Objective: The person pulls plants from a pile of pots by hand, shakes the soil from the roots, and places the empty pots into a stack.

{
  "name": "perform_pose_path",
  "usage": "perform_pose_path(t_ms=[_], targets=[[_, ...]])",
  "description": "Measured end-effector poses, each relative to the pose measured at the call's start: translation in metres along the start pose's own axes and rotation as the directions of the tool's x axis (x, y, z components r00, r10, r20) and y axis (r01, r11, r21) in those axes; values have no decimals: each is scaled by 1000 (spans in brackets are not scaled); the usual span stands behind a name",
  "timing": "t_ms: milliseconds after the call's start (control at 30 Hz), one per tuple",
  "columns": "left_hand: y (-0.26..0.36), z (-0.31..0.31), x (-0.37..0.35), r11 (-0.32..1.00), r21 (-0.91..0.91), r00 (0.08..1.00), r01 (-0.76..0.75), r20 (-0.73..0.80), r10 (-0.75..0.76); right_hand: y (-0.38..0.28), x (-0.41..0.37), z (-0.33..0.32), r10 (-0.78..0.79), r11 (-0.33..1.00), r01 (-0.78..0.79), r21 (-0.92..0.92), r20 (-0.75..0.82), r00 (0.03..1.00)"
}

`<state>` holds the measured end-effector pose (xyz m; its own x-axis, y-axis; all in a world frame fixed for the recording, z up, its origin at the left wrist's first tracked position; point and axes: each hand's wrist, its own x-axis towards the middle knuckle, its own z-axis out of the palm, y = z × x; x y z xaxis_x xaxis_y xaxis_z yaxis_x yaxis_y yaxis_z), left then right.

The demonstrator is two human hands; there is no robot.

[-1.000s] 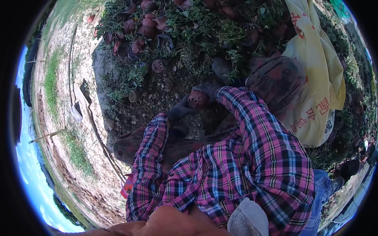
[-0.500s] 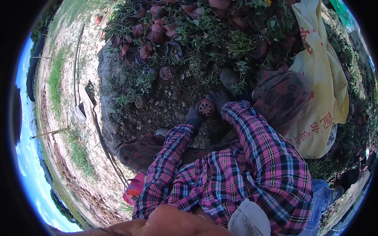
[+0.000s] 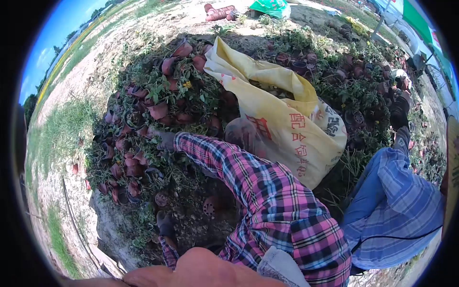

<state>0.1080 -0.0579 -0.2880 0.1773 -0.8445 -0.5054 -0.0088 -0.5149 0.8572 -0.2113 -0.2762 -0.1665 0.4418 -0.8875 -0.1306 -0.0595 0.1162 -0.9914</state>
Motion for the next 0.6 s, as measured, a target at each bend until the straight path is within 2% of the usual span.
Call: perform_pose_path(t_ms=[33,67,100,133,200,233,333,367,400,433,500,533,600], targets=[[31,-1,-19,999,-26,999,25,22,-25,-8,15,-17,-64,994,56,-89,-83,994],[18,-24,-3,993,-114,995,-16,92,27,-9,36,-39,-136,979,109,-175,-154,979],[48,-25,-24,987,-164,994,3,111,16,0,59,-60,-214,952,155,-264,-213,953],[24,-71,15,901,-376,966,216,215,-142,-22,59,-73,-265,955,218,-202,-244,933],[31,-86,34,960,-229,981,162,147,-130,-41,50,-117,-342,939,331,-92,-339,876],[62,-76,-8,983,152,994,-103,-9,106,-95,-1,-112,-131,979,32,-200,-503,854],[96,-91,-34,999,17,999,35,1,-35,-128,-51,-106,63,839,-176,-515,-228,972],[101,-100,-33,995,80,998,60,21,-62,-107,-54,-101,146,945,-136,-299,10,989],[104,-111,-29,988,130,996,81,32,-86,-85,-54,-88,157,987,-143,-70,272,949],[106,-112,-28,981,168,993,98,42,-107,-76,-61,-74,168,986,-148,-81,547,820],[128,-92,-39,990,135,999,30,36,-35,-90,-90,-39,440,853,-112,-510,586,680],[141,-80,-54,991,134,1000,6,27,-9,-81,-88,-28,443,745,58,-664,559,701],[161,-67,-84,991,133,999,-35,-9,37,-69,-77,-7,421,396,372,-840,526,739]])
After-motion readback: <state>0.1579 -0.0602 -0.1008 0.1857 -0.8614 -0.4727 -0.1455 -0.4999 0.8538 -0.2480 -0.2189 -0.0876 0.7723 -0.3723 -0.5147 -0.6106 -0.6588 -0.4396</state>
